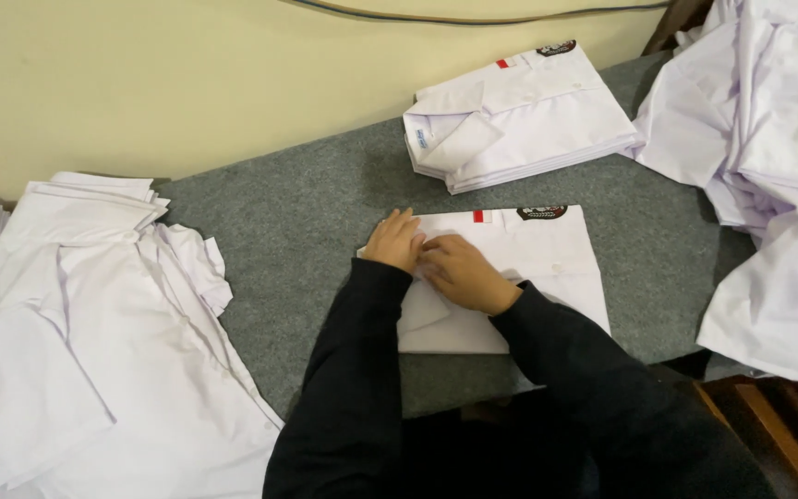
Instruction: Folding and buttoning white shirts on a work table in a factory setting.
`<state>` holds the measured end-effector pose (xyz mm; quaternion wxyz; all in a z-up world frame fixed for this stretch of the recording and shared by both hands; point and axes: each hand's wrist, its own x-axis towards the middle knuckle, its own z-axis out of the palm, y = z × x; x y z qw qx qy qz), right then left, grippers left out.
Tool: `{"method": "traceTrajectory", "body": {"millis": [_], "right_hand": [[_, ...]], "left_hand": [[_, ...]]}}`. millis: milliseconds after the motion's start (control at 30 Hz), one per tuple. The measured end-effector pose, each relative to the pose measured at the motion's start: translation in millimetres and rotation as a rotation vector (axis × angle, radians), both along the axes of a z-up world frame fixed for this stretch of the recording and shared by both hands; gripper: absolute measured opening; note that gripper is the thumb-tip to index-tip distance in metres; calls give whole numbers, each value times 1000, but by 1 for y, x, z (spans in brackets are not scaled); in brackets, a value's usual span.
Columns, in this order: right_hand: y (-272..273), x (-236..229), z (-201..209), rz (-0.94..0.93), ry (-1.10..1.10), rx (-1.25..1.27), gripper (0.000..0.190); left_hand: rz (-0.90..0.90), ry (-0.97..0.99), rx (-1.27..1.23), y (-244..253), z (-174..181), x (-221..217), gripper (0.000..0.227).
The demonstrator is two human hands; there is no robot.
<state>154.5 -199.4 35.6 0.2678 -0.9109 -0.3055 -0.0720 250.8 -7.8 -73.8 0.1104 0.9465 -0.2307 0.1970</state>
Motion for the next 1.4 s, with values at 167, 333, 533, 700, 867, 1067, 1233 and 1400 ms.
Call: {"method": "traceTrajectory", "body": {"millis": [167,333,533,700,867,1067,1233,1400], "right_hand": [[-63,-18,9,-442,65,-324,65],[-99,-16,10,-511,377,-384,78],[-107,-15,-16,-699,222,-228,86],[-110,-12,-41,-900,-275,-258,98],[-115,-9,-51,-884,-299,-266,99],[-162,-28,-9,-639,288,572,75],[-166,-106,66,-692,231,802,71],[-126,-159,45,-753,116,171,84]], "left_hand": [[-23,426,97,7,43,-28,63],[-21,509,144,8,39,-35,64],[16,114,115,12,-8,-25,65],[-8,281,97,11,13,-32,66],[-40,381,62,17,18,-28,68],[-219,588,-675,56,41,-29,57],[-30,440,-800,82,122,-106,50],[130,371,-189,83,32,-172,50]]}}
